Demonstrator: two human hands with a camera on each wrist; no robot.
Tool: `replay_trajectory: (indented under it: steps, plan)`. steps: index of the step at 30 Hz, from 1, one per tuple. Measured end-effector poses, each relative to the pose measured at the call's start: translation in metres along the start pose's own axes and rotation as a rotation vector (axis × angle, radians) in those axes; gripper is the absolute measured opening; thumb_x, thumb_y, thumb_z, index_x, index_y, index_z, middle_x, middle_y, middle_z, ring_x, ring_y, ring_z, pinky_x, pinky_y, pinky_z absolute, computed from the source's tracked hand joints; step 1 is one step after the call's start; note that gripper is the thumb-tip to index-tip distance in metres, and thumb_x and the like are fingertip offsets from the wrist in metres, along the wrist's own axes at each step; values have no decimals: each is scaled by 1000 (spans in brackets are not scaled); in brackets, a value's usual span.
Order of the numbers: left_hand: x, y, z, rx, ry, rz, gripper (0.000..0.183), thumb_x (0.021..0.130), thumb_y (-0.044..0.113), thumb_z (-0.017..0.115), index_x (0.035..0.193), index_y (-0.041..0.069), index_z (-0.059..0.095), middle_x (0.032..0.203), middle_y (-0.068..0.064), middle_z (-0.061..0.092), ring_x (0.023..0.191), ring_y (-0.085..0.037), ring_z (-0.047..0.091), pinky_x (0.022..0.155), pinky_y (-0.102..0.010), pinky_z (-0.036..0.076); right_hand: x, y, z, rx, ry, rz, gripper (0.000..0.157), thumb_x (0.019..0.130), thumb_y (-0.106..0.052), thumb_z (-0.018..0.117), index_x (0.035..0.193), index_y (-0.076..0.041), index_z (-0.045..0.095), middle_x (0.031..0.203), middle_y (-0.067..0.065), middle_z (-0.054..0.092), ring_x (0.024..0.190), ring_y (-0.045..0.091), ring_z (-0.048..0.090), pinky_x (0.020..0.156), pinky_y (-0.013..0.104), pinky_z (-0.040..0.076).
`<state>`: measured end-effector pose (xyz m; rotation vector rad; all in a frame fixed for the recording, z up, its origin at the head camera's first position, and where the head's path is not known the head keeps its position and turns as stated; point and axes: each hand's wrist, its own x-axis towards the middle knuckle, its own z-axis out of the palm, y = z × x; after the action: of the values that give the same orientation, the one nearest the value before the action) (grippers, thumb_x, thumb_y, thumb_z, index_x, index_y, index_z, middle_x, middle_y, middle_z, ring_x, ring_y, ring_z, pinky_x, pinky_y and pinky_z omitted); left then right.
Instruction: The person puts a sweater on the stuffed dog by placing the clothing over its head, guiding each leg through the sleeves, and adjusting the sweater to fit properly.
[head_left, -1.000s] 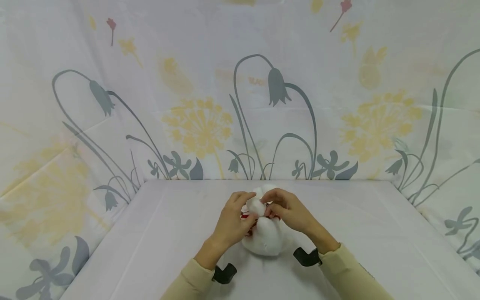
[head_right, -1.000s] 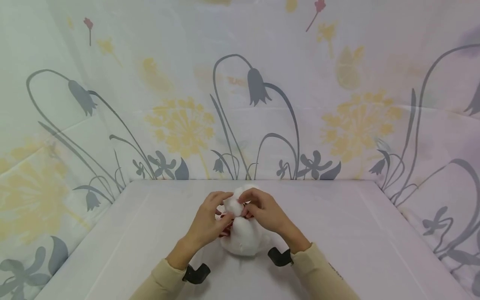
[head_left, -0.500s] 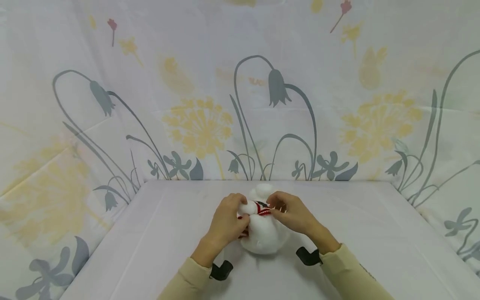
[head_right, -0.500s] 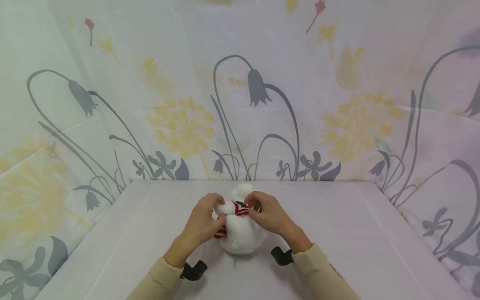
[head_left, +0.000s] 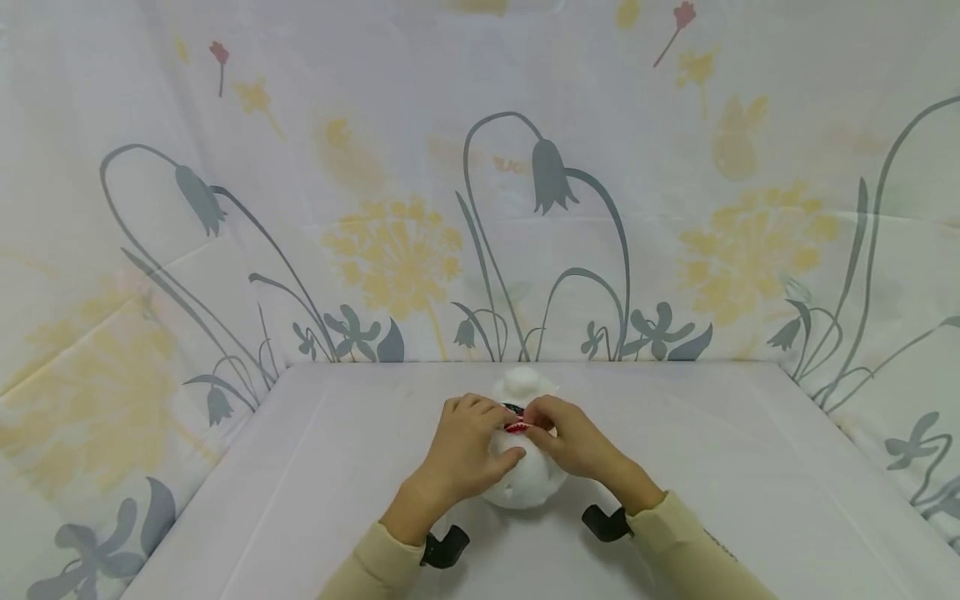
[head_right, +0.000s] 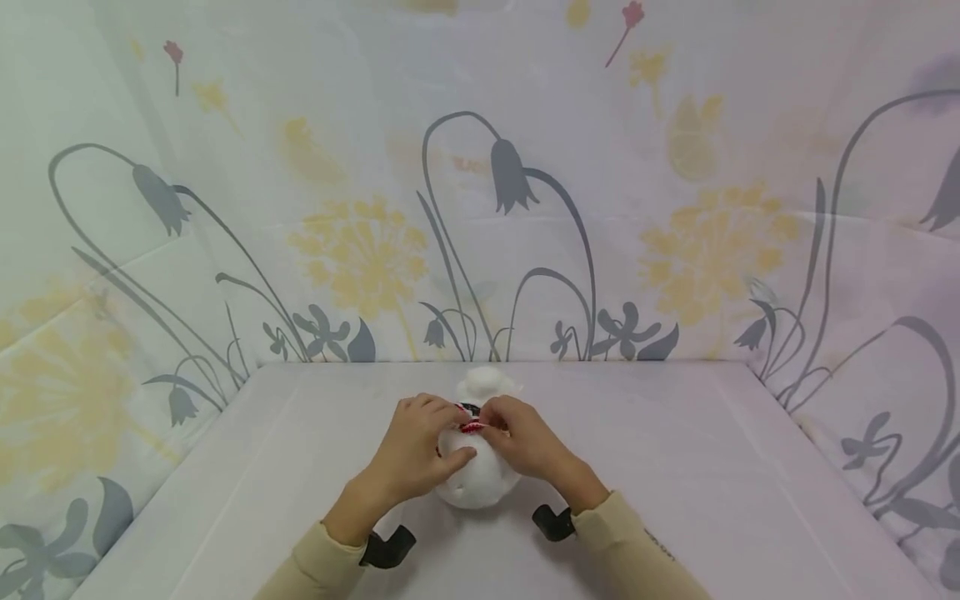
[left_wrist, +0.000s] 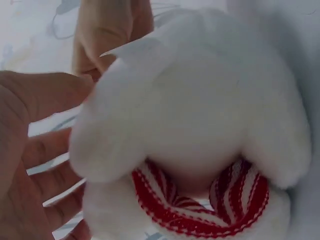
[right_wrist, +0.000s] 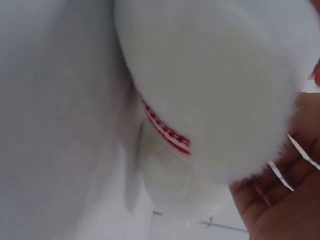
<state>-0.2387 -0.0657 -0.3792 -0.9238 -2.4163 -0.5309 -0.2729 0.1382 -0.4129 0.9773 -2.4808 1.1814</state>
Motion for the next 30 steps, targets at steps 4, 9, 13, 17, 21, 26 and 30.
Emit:
replay_trajectory:
  steps: [4, 9, 13, 17, 21, 26, 30]
  plan:
    - [-2, 1, -1, 60, -42, -42, 39, 76, 37, 77, 109, 18, 67, 98, 6, 67, 90, -16, 52, 78, -37, 37, 1, -8, 3, 21, 30, -32, 9, 92, -7, 61, 91, -15, 57, 84, -9, 58, 82, 9, 58, 75, 29, 49]
    - [-2, -1, -6, 32, -119, -101, 28, 76, 34, 77, 100, 20, 69, 83, 10, 61, 79, -12, 45, 72, -32, 33, 1, -17, 5, 99, 4, -39, 6, 94, -9, 60, 96, -15, 58, 91, -6, 62, 91, 13, 62, 82, 33, 51]
    - [-2, -4, -11, 1, -195, -133, 16, 78, 31, 75, 88, 21, 68, 76, 12, 54, 78, -12, 43, 71, -33, 32, 1, -18, 6, 112, -19, -63, 6, 92, -12, 64, 94, -16, 60, 88, -7, 62, 84, 11, 60, 77, 30, 50]
    - [-2, -9, -16, -44, -253, -184, 13, 78, 28, 74, 87, 19, 68, 77, 10, 55, 80, -13, 44, 74, -36, 33, 0, -15, 3, 87, -61, -56, 11, 88, -15, 69, 92, -16, 59, 86, -9, 60, 79, 8, 57, 75, 34, 50]
    - [-3, -16, -20, -75, -280, -223, 12, 78, 25, 74, 86, 19, 67, 80, 9, 57, 84, -16, 46, 77, -39, 33, -2, -9, -2, 103, -152, 24, 16, 84, -20, 73, 92, -16, 59, 88, -8, 59, 81, 10, 57, 77, 41, 49]
    - [-4, -22, -23, -86, -300, -240, 11, 79, 23, 74, 86, 19, 66, 83, 8, 59, 87, -17, 47, 79, -41, 34, -4, -2, -2, 117, -216, 55, 17, 82, -15, 74, 90, -15, 58, 87, -5, 58, 82, 14, 58, 77, 40, 49]
    - [-5, -21, -25, -78, -339, -202, 10, 79, 17, 68, 88, 20, 65, 87, 8, 58, 90, -18, 46, 82, -44, 34, -5, -1, 3, 106, -179, 1, 14, 86, -6, 68, 87, -13, 56, 84, -4, 57, 79, 11, 56, 72, 32, 49]
